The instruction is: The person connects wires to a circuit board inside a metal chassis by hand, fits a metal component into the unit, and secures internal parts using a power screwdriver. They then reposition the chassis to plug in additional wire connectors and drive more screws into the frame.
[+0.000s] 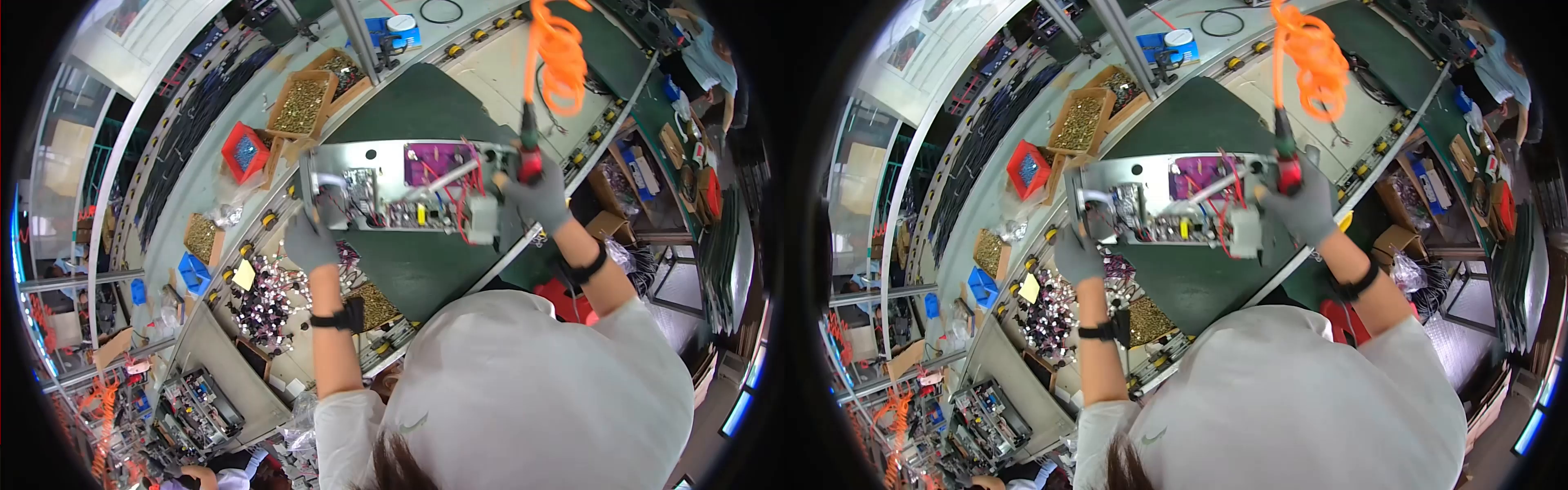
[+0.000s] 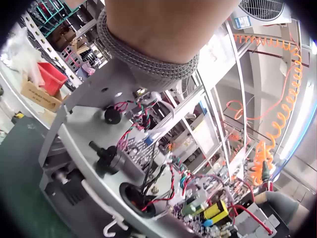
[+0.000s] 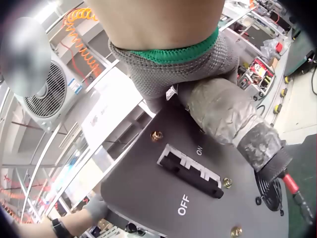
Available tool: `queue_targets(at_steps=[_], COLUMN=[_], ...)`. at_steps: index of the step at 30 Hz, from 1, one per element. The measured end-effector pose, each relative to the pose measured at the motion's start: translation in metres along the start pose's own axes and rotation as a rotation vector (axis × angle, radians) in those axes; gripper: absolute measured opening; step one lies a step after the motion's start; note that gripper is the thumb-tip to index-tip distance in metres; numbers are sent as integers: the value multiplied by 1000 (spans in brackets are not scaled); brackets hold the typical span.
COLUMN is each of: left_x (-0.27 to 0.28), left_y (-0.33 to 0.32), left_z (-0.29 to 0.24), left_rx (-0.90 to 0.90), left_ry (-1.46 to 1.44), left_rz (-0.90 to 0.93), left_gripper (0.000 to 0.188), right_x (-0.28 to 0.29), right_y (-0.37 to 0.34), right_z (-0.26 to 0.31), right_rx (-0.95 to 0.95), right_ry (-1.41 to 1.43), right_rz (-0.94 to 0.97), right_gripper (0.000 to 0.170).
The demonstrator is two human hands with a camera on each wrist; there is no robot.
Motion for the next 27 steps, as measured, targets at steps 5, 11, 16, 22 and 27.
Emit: queue_targets(at_steps=[5, 11, 16, 22, 27], left_x=[-11, -20, -16, -15, 4], left_y=[-79, -110, -116, -115, -111], left_z=[30, 35, 34, 37, 43], left_rx=[85, 166, 172, 146, 64], left_ry=[-92, -202, -146, -88, -76], left_rz=[-9, -36, 0, 51, 69], left_gripper=[32, 34, 33, 36, 34], right_x=[-6, -12, -9, -8, -7], right_y=[-90, -116, -125, -129, -135], right_z=[-5, 3, -7, -10, -13], right_rx=[-11, 376, 369, 305, -147], right_ry=[27, -394, -325, -301, 160], right_rz=[31, 156, 135, 86, -77], right_gripper=[57, 61, 60, 64, 62])
Point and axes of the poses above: each hand's wrist, its own y-axis towards the middle knuckle, its own x-axis out of the back of the hand, z = x × y, the point moved 1 cm from there along y, towards the middle knuckle, and after that the axes turned 15 degrees about y, right-handed, at the moved point
